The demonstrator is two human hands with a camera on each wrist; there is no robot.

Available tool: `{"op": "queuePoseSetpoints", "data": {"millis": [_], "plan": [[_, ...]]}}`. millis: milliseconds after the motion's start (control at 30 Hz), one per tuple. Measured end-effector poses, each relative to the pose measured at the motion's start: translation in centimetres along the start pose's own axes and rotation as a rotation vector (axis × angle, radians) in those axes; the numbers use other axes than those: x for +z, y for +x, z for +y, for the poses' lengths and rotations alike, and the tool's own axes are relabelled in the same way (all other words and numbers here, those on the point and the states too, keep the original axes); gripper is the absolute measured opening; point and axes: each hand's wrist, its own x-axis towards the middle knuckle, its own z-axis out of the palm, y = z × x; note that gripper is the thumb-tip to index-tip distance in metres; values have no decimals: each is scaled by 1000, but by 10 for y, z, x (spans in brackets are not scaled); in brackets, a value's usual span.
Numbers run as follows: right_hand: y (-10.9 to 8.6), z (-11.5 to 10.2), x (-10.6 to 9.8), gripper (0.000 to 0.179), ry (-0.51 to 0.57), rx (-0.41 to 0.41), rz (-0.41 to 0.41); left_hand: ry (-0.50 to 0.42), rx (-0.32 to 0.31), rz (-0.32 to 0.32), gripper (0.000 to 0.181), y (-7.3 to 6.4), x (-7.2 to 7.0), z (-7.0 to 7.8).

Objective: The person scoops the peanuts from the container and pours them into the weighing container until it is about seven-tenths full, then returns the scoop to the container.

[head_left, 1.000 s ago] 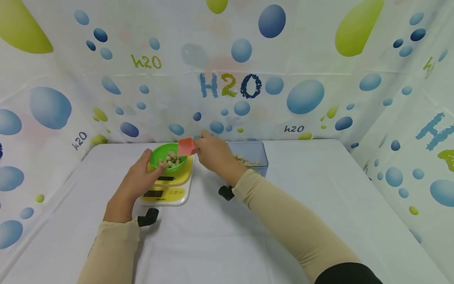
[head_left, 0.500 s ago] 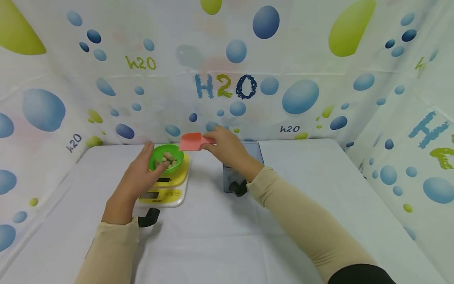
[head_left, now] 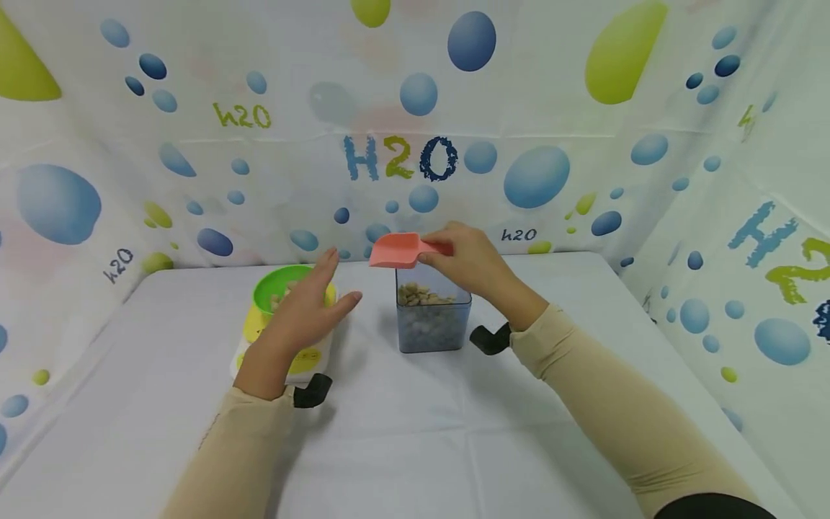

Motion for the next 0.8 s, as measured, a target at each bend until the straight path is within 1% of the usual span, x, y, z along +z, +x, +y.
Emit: {"op": "queuePoseSetpoints", "data": {"millis": [167, 267, 433, 567, 667, 700, 800], "plan": [[-11, 17, -16, 35, -70, 12, 4, -38, 74, -23, 88, 8, 16, 15], [-16, 26, -23, 34, -119, 20, -4, -44, 99, -32, 86, 11, 25, 23], [-21, 32, -31, 35, -190, 32, -59, -89, 126, -49, 81, 14, 38, 34], [-24, 32, -32, 36, -256, 31, -117, -113, 145, -65, 78, 17, 47, 39], [-25, 29, -30, 35, -363, 3, -156, -114, 152, -76, 77, 19, 52, 40], [-26, 29, -28, 34, -404, -17, -160, -117, 153, -79, 77, 19, 54, 40], [-27, 26, -23, 23, -529, -112, -125, -129, 157, -77, 77, 20, 57, 39]]}}
